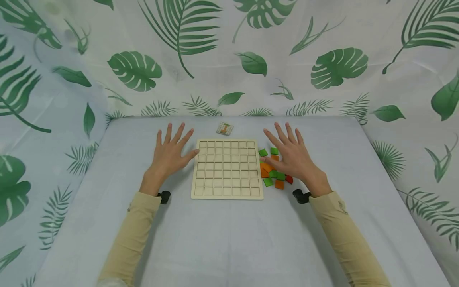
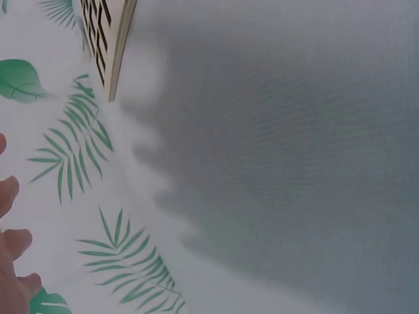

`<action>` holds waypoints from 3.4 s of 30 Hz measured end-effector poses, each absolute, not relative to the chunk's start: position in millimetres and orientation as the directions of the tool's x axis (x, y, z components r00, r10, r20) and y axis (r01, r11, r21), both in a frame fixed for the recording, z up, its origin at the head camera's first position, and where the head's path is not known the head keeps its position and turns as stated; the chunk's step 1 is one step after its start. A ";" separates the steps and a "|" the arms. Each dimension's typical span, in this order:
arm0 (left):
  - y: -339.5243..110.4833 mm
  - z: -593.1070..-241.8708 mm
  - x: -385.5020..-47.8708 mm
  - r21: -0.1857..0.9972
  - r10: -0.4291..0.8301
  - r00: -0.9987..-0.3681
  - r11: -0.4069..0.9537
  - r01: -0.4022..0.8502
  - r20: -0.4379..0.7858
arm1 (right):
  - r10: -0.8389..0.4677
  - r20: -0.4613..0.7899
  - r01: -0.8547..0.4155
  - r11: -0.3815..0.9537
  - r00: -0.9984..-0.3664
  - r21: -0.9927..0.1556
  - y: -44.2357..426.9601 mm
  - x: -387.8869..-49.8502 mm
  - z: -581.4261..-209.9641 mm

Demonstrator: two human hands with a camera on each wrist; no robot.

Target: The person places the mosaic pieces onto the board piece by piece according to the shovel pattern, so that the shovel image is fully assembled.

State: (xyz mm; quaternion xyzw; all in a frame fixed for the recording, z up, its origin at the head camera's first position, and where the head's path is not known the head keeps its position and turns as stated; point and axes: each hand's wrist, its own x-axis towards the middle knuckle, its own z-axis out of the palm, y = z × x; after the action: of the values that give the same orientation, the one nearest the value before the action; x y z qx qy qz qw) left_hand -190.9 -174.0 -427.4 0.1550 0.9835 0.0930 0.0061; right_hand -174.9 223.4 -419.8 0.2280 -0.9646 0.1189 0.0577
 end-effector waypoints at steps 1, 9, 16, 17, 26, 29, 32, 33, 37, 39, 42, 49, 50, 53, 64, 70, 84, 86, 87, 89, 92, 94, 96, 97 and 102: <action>-173.9 -427.5 -190.8 0.186 0.308 -0.951 0.934 0.305 0.017 | -0.426 0.166 -0.453 0.868 -0.890 -0.202 223.5 -174.8 -419.7; -175.0 -426.8 -189.3 0.198 0.310 -0.951 0.932 0.303 -0.005 | -0.426 0.178 -0.457 0.865 -0.887 -0.205 225.2 -175.5 -421.7; -179.1 -430.8 -190.7 0.261 0.332 -0.940 0.917 0.302 -0.076 | -0.441 0.156 -0.467 0.835 -0.884 -0.292 226.2 -176.6 -423.8; -179.5 -431.6 -190.8 0.281 0.340 -0.935 0.912 0.300 -0.104 | -0.443 0.143 -0.465 0.827 -0.885 -0.315 226.3 -176.7 -424.0; -177.4 -439.7 -192.7 0.450 0.441 -0.840 0.849 0.276 -0.316 | -0.434 0.005 -0.393 0.811 -0.901 -0.434 229.5 -180.4 -428.5; -177.3 -442.5 -194.2 0.481 0.455 -0.830 0.834 0.270 -0.324 | -0.449 0.002 -0.400 0.793 -0.893 -0.459 230.5 -184.4 -431.8; -178.0 -445.8 -196.0 0.508 0.460 -0.825 0.822 0.256 -0.328 | -0.466 0.004 -0.413 0.779 -0.885 -0.473 230.8 -190.2 -435.1; -178.2 -446.8 -196.4 0.516 0.461 -0.824 0.819 0.252 -0.330 | -0.468 0.001 -0.412 0.777 -0.884 -0.477 231.0 -192.4 -436.4; -177.1 -449.4 -196.8 0.529 0.465 -0.816 0.813 0.242 -0.343 | -0.455 -0.036 -0.375 0.774 -0.890 -0.509 231.5 -200.4 -440.4; -175.5 -449.9 -196.0 0.524 0.466 -0.812 0.816 0.242 -0.351 | -0.450 -0.055 -0.358 0.773 -0.892 -0.523 231.2 -203.5 -442.0; -174.1 -450.2 -195.7 0.516 0.458 -0.814 0.823 0.237 -0.356 | -0.458 -0.069 -0.352 0.762 -0.886 -0.544 229.6 -209.8 -444.2; -173.0 -449.5 -195.4 0.525 0.450 -0.811 0.823 0.214 -0.373 | -0.458 -0.117 -0.328 0.771 -0.881 -0.546 222.8 -222.5 -448.9; -172.6 -448.9 -195.2 0.525 0.450 -0.809 0.824 0.213 -0.378 | -0.456 -0.125 -0.326 0.778 -0.881 -0.537 222.0 -224.1 -449.5; -171.4 -448.2 -194.3 0.519 0.452 -0.802 0.828 0.214 -0.390 | -0.461 -0.135 -0.334 0.787 -0.877 -0.519 220.6 -226.8 -450.4; -170.7 -447.8 -193.6 0.515 0.436 -0.810 0.834 0.200 -0.392 | -0.463 -0.150 -0.337 0.798 -0.874 -0.500 218.3 -229.7 -453.3; -171.5 -449.5 -196.1 0.527 0.439 -0.809 0.827 0.195 -0.390 | -0.442 -0.162 -0.316 0.812 -0.882 -0.491 218.0 -230.2 -454.5; -173.6 -451.4 -198.3 0.554 0.441 -0.803 0.815 0.170 -0.402 | -0.433 -0.147 -0.309 0.807 -0.890 -0.504 218.1 -227.2 -454.9; -173.9 -452.3 -198.2 0.556 0.442 -0.805 0.813 0.172 -0.396 | -0.421 -0.148 -0.295 0.806 -0.895 -0.513 217.6 -227.3 -455.3; -173.9 -452.7 -198.1 0.557 0.443 -0.806 0.812 0.175 -0.393 | -0.414 -0.151 -0.284 0.806 -0.898 -0.520 217.4 -227.4 -455.4; -173.5 -453.3 -197.8 0.561 0.444 -0.808 0.809 0.175 -0.387 | -0.401 -0.153 -0.268 0.806 -0.903 -0.527 217.6 -227.8 -455.8; -173.2 -453.9 -197.6 0.563 0.440 -0.813 0.808 0.173 -0.381 | -0.392 -0.148 -0.261 0.805 -0.908 -0.533 218.0 -228.9 -456.0; -173.0 -453.8 -197.4 0.570 0.438 -0.815 0.805 0.167 -0.380 | -0.399 -0.129 -0.275 0.799 -0.908 -0.534 218.4 -229.1 -455.3; -172.9 -453.2 -197.0 0.573 0.438 -0.816 0.803 0.164 -0.379 | -0.406 -0.110 -0.289 0.792 -0.907 -0.537 218.6 -228.8 -454.2; -172.9 -452.8 -196.7 0.576 0.437 -0.816 0.801 0.163 -0.378 | -0.409 -0.102 -0.295 0.788 -0.907 -0.540 218.4 -228.8 -453.6; -173.2 -451.1 -195.2 0.577 0.440 -0.817 0.799 0.167 -0.372 | -0.406 -0.076 -0.297 0.771 -0.910 -0.563 216.4 -228.7 -450.6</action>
State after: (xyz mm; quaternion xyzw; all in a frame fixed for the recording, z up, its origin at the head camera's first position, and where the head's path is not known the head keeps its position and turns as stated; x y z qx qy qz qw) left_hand -195.2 -173.2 -451.1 0.1661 0.9142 0.2699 0.2527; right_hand -228.7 216.4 -450.6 0.1879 -0.9360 0.2812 -0.0972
